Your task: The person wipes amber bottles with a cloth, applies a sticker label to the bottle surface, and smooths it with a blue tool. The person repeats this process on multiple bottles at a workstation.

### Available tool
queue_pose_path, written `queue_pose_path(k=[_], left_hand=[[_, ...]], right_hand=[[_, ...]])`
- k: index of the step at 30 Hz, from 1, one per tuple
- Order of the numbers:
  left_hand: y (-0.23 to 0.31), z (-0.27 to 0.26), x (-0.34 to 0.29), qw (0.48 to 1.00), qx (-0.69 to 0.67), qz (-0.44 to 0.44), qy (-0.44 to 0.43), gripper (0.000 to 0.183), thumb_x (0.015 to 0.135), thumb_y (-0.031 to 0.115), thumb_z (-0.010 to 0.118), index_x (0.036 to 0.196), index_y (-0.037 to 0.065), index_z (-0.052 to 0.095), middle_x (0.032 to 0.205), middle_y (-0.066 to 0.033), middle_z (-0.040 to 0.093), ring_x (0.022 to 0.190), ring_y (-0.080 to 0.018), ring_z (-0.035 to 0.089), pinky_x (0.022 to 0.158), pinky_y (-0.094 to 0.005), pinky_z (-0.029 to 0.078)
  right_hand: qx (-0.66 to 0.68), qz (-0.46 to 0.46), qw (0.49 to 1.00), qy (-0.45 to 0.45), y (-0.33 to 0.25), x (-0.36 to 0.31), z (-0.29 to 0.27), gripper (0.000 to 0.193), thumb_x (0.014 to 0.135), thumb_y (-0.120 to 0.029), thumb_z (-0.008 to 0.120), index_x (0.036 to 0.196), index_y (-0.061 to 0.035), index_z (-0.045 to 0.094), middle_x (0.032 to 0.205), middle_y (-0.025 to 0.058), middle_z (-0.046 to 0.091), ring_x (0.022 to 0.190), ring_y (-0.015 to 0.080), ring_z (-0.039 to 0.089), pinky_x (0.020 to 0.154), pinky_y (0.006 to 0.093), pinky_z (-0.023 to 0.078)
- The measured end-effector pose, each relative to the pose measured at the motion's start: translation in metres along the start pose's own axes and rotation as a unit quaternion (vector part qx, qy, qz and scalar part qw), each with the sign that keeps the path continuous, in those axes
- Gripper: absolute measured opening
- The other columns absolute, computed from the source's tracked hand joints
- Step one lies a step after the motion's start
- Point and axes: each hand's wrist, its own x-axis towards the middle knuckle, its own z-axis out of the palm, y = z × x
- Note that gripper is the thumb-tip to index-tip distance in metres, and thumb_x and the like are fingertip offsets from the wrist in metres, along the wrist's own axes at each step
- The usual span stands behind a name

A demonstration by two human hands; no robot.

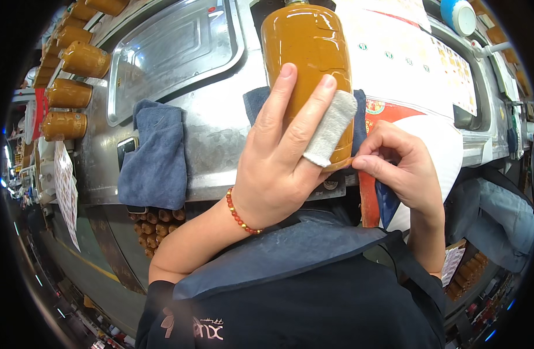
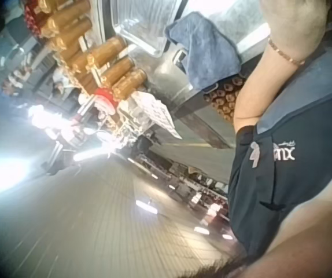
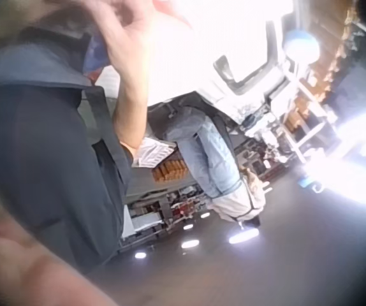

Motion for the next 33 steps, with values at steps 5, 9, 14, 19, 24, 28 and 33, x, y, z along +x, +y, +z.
queue_pose_path(k=[5, 9, 14, 19, 24, 28, 33], left_hand=[[-0.001, -0.004, -0.005, 0.999, -0.019, -0.031, 0.0, 0.084, 0.075, 0.036, 0.09, 0.14, -0.007, 0.058, 0.152, -0.023, 0.048, 0.145, -0.0482, 0.04, 0.118, -0.0508, 0.041], [-0.001, -0.007, -0.009, 0.998, -0.037, -0.06, 0.0, 0.092, 0.073, 0.037, 0.092, 0.144, -0.007, 0.053, 0.155, -0.0241, 0.044, 0.146, -0.0469, 0.04, 0.118, -0.0502, 0.04], [-0.004, -0.006, -0.017, 0.994, -0.078, -0.08, 0.006, 0.101, 0.073, 0.037, 0.093, 0.151, -0.007, 0.045, 0.158, -0.0241, 0.039, 0.147, -0.044, 0.039, 0.119, -0.0496, 0.039], [-0.007, -0.006, -0.025, 0.985, -0.13, -0.113, -0.002, 0.107, 0.075, 0.035, 0.093, 0.155, -0.007, 0.037, 0.16, -0.0221, 0.034, 0.147, -0.0396, 0.041, 0.119, -0.046, 0.039], [-0.008, -0.01, -0.03, 0.978, -0.15, -0.142, -0.011, 0.102, 0.078, 0.037, 0.09, 0.154, -0.008, 0.038, 0.159, -0.0249, 0.033, 0.147, -0.0439, 0.039, 0.118, -0.0464, 0.041], [-0.005, -0.012, -0.035, 0.983, -0.133, -0.126, -0.002, 0.086, 0.084, 0.036, 0.086, 0.147, -0.008, 0.048, 0.156, -0.0265, 0.039, 0.145, -0.0451, 0.042, 0.116, -0.049, 0.042], [0.008, -0.022, -0.056, 0.999, -0.041, 0.013, 0.012, 0.041, 0.083, 0.019, 0.082, 0.119, 0.0, 0.074, 0.137, -0.0115, 0.062, 0.132, -0.0365, 0.058, 0.101, -0.0445, 0.056]], right_hand=[[0.02, -0.017, 0.999, 0.019, 0.002, -0.001, 0.001, 0.013, 0.09, -0.007, 0.08, 0.087, -0.0012, 0.069, 0.083, -0.0029, 0.056, 0.068, 0.003, 0.05, 0.061, 0.0203, 0.04], [0.015, -0.034, 0.999, 0.027, 0.002, -0.001, 0.003, 0.012, 0.089, -0.007, 0.081, 0.087, -0.0012, 0.07, 0.081, -0.0034, 0.055, 0.067, 0.0026, 0.05, 0.06, 0.0206, 0.04], [0.015, -0.036, 0.999, 0.023, 0.001, -0.001, 0.003, 0.012, 0.09, -0.006, 0.08, 0.087, -0.0004, 0.07, 0.082, -0.0025, 0.056, 0.067, 0.003, 0.053, 0.061, 0.0205, 0.042], [0.033, -0.026, 0.999, 0.022, 0.003, 0.0, 0.004, 0.013, 0.09, -0.007, 0.08, 0.087, 0.0004, 0.069, 0.082, -0.0018, 0.058, 0.068, 0.0031, 0.055, 0.061, 0.0201, 0.043], [0.033, -0.019, 0.999, 0.024, 0.005, 0.002, 0.006, 0.013, 0.09, -0.007, 0.08, 0.087, 0.0004, 0.07, 0.081, -0.0024, 0.057, 0.068, 0.0025, 0.053, 0.061, 0.02, 0.043], [0.029, -0.015, 0.999, 0.023, 0.01, 0.006, 0.007, 0.013, 0.091, -0.008, 0.08, 0.087, -0.0003, 0.07, 0.08, -0.0038, 0.056, 0.067, 0.0016, 0.05, 0.06, 0.0198, 0.041], [0.048, -0.009, 0.999, 0.017, 0.013, 0.008, 0.006, 0.014, 0.091, -0.009, 0.08, 0.087, -0.0012, 0.069, 0.079, -0.0048, 0.056, 0.067, 0.001, 0.049, 0.06, 0.0194, 0.04]])
